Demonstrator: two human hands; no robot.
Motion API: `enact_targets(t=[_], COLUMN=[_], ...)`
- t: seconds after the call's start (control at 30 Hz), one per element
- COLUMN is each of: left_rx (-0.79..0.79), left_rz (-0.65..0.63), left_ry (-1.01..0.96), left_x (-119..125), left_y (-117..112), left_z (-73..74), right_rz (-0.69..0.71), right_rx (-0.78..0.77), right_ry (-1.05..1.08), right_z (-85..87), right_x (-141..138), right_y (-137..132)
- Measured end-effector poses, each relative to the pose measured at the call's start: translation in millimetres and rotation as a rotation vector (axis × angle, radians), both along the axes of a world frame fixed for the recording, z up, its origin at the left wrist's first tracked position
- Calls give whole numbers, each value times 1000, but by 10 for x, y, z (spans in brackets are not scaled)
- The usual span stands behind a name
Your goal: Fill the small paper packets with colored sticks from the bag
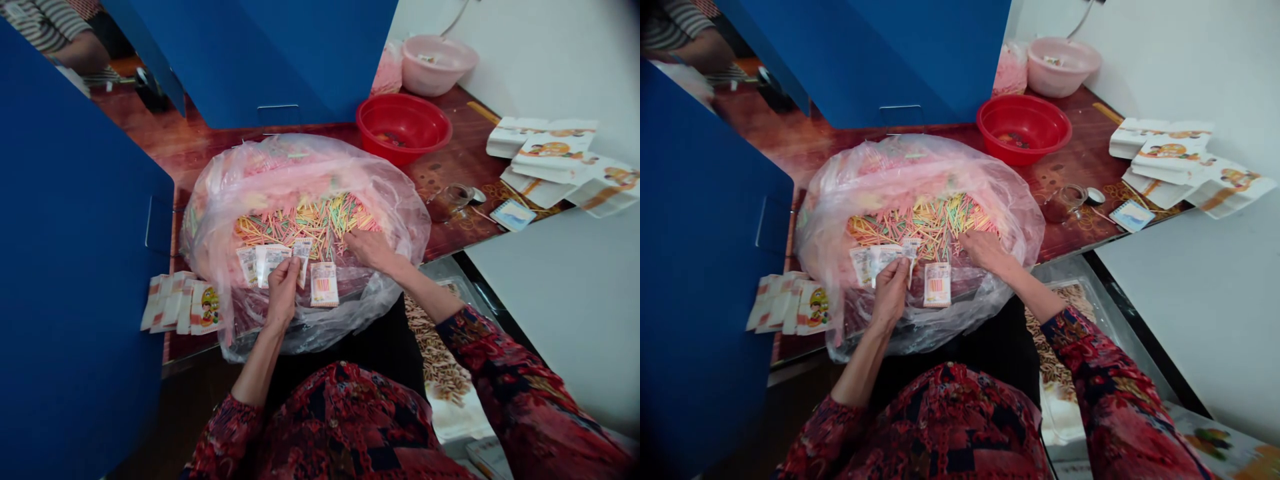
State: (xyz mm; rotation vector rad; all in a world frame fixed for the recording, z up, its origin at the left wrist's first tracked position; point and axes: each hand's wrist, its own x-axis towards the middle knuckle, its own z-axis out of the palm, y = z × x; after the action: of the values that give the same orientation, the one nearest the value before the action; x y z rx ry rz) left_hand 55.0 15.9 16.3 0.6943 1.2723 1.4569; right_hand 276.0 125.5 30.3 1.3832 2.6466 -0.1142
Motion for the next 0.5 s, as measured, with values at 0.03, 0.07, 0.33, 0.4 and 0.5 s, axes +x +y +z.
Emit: enact_targets(t=[0.03, 0.07, 0.33, 0.4, 0.5], left_rx=[5, 10, -2, -10, -23], left_rz=[5, 9, 26, 38, 51], left_ry=[-1, -5, -61, -59, -55], left_x=[-5, -8, -2, -2, -13], left_y=[1, 2, -5, -2, 2], left_z=[-5, -11, -26, -23, -30], right_rz=[4, 2, -279, -360, -474], right_rx=[7, 12, 8, -33, -159], right_ry=[2, 17, 618, 799, 1059], right_z=[-6, -10, -43, -58, -85], right_x=[7, 21, 69, 28, -46], right_y=[3, 6, 69, 129, 217])
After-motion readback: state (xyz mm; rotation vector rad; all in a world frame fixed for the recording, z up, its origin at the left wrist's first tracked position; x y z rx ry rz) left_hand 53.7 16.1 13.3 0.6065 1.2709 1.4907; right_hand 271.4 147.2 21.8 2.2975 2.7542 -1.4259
